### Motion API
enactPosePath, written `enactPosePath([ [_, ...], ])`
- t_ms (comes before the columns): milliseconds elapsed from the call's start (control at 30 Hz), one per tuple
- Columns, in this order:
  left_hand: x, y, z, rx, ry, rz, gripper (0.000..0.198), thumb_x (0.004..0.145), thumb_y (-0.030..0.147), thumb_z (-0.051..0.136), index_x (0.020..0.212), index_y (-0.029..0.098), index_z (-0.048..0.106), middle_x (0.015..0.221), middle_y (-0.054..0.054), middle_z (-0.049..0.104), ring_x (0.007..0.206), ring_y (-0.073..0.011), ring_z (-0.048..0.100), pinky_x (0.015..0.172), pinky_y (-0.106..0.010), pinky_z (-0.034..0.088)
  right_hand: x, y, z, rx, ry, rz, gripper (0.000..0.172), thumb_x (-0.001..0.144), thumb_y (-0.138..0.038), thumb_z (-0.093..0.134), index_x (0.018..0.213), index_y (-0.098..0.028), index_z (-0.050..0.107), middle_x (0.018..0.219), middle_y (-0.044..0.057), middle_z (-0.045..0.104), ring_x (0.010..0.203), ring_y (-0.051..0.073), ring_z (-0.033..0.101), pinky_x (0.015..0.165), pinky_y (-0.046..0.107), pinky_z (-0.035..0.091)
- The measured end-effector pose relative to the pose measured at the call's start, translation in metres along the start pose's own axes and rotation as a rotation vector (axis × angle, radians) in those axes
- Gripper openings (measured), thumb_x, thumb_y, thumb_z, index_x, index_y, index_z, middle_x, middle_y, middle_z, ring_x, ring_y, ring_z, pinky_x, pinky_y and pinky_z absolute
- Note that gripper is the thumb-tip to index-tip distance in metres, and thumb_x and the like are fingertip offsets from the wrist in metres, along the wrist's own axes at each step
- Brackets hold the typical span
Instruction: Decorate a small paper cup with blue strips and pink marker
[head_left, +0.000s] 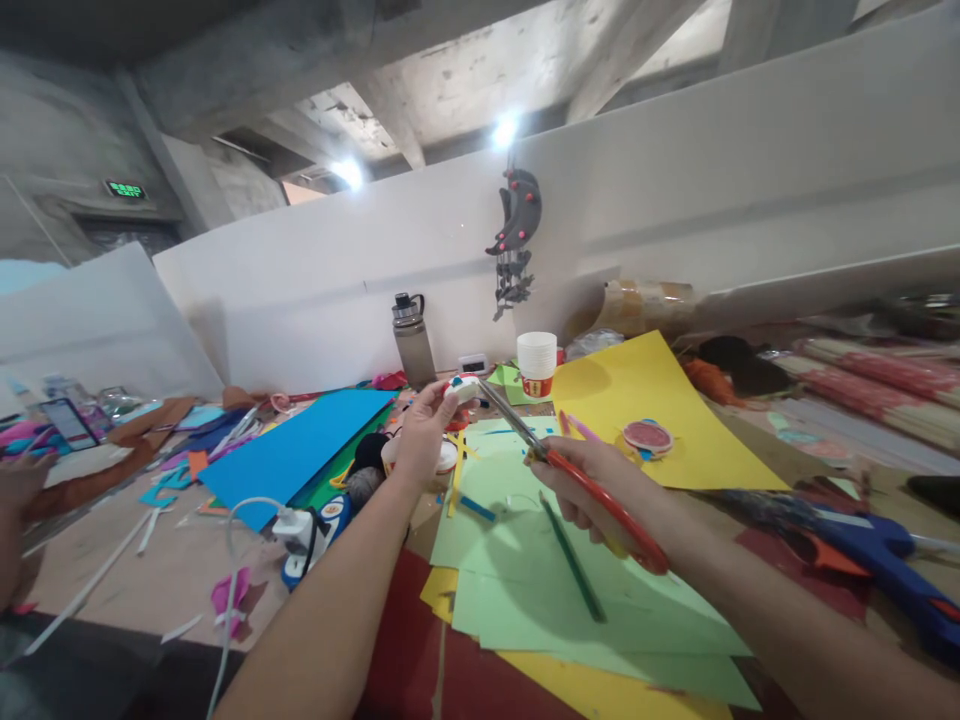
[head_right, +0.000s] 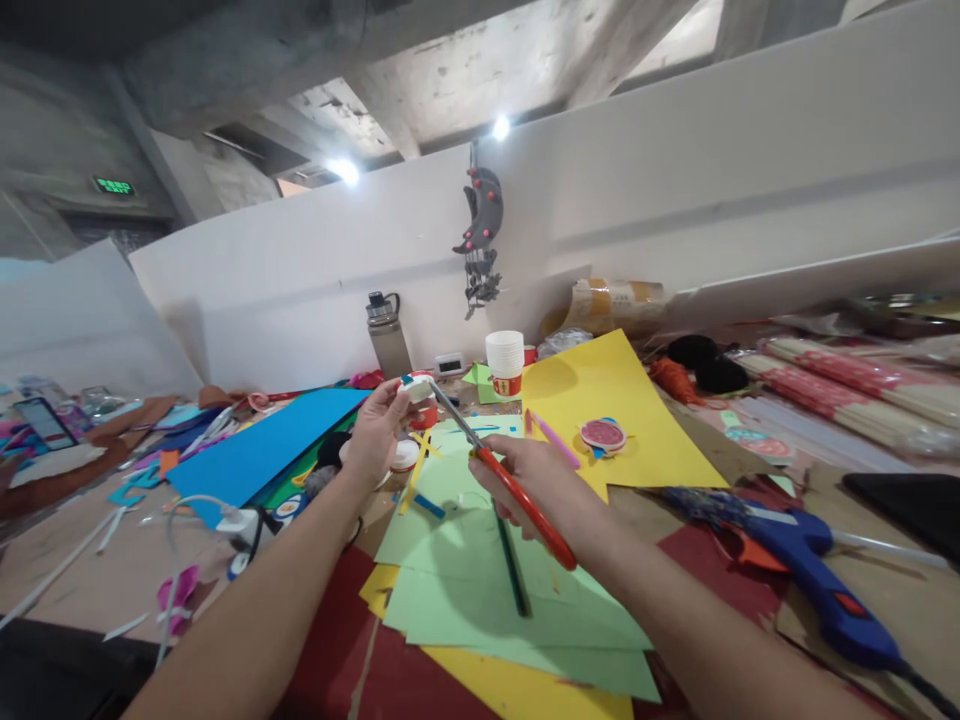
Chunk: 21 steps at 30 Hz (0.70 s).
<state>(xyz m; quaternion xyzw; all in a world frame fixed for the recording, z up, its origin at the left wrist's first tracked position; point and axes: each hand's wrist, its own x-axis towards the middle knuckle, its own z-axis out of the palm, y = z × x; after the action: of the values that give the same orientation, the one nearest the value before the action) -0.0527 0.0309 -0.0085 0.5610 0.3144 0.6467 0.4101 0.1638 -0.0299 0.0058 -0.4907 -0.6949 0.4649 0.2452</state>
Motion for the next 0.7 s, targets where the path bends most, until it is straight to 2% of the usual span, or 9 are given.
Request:
enactPosePath([
  [133,-0.0013,-0.0016,0.0031,0.034,0.022,0.043,0.032,0.075,0.035,0.066,0.104,0.021,0.064,0.099,-0.005,0.069,0.083,-0.0186,0.067,0.069,-0.026,0.050,-0.0023,-0.0013,0.0003,0.088,-0.067,0.026,0.030,0.084,-0.051,0.045,0.087,-0.022,0.052,0.048,-0.004,0.050,0.037,0.009,0.045,0.033,0.017,0.038],
  [433,-0.0020,-0.0021,0.0032,0.048,0.038,0.053,0.029,0.071,0.031,0.070,0.098,0.021,0.066,0.094,-0.003,0.070,0.069,-0.0120,0.065,0.064,-0.023,0.049,-0.0072,-0.0101,0.0038,0.130,-0.047,0.046,0.028,0.083,-0.050,0.046,0.079,-0.022,0.048,0.046,-0.005,0.049,0.034,0.008,0.042,0.030,0.016,0.035],
  [567,-0.0016,0.0000,0.0042,-0.051,0.046,0.017,0.030,0.071,0.033,0.070,0.098,0.021,0.064,0.097,-0.004,0.069,0.078,-0.0157,0.067,0.067,-0.024,0.049,-0.0055,-0.0068,0.0055,0.131,-0.026,0.031,0.026,0.083,-0.048,0.046,0.078,-0.022,0.047,0.044,-0.006,0.047,0.032,0.008,0.042,0.028,0.016,0.033],
  [700,-0.0017,0.0041,0.0058,-0.225,0.043,-0.044,0.026,0.074,0.032,0.069,0.097,0.022,0.060,0.100,-0.004,0.069,0.088,-0.0188,0.067,0.072,-0.026,0.050,-0.0058,-0.0029,0.0076,0.180,0.001,-0.061,0.028,0.083,-0.049,0.047,0.075,-0.022,0.045,0.041,-0.008,0.044,0.028,0.007,0.037,0.027,0.017,0.031],
])
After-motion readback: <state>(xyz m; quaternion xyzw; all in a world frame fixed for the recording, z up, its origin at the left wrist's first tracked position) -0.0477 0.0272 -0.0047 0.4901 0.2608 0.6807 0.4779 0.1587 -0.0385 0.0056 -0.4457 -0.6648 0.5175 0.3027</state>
